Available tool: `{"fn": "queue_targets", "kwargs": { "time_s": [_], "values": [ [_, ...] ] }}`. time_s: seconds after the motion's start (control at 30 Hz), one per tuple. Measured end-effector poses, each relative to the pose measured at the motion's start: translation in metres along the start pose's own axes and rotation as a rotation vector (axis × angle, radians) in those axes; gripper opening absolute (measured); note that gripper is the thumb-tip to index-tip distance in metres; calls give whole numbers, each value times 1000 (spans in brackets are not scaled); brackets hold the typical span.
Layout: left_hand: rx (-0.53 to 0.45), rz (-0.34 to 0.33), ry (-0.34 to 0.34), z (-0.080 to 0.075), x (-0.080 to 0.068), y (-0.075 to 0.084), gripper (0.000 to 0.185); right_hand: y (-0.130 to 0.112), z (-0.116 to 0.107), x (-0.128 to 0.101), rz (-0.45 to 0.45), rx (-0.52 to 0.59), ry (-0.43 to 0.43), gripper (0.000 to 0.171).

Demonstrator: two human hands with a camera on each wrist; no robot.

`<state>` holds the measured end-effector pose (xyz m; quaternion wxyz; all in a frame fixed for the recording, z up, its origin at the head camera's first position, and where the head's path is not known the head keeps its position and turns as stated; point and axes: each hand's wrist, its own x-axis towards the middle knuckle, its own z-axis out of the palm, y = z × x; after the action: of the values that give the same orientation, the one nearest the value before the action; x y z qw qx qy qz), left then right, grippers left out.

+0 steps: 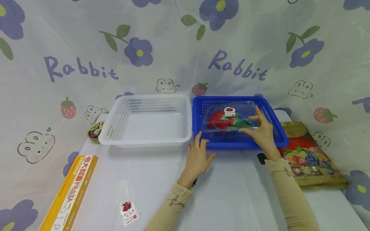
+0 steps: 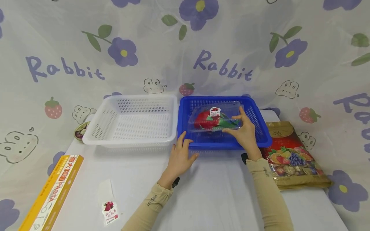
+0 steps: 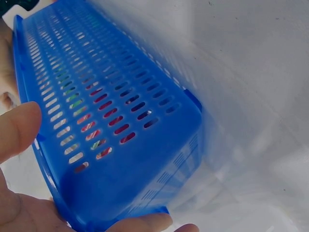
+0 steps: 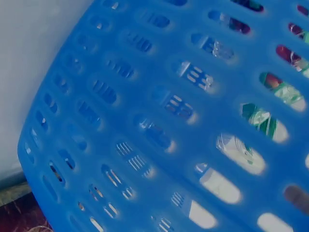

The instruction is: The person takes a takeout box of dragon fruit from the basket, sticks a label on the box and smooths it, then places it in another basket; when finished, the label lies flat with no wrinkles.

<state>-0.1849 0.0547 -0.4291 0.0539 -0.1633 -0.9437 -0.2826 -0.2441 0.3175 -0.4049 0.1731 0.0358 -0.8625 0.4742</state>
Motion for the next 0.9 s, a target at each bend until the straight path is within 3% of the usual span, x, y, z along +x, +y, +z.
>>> {"fn": "queue_targets", "kwargs": {
  "time_s": [0.3,0.53,0.9],
  "values": [
    [0,-6,0,1,2,-1,51,2,-6,5,69,-38,-27,56],
    [-9,-13,-1,1,1,0,52,5,-16,4,21,-189,-18,61],
    [2,-5,-3,0,0,-1,52,10,-31,-11,62,-314,-68,60]
  ]
}}
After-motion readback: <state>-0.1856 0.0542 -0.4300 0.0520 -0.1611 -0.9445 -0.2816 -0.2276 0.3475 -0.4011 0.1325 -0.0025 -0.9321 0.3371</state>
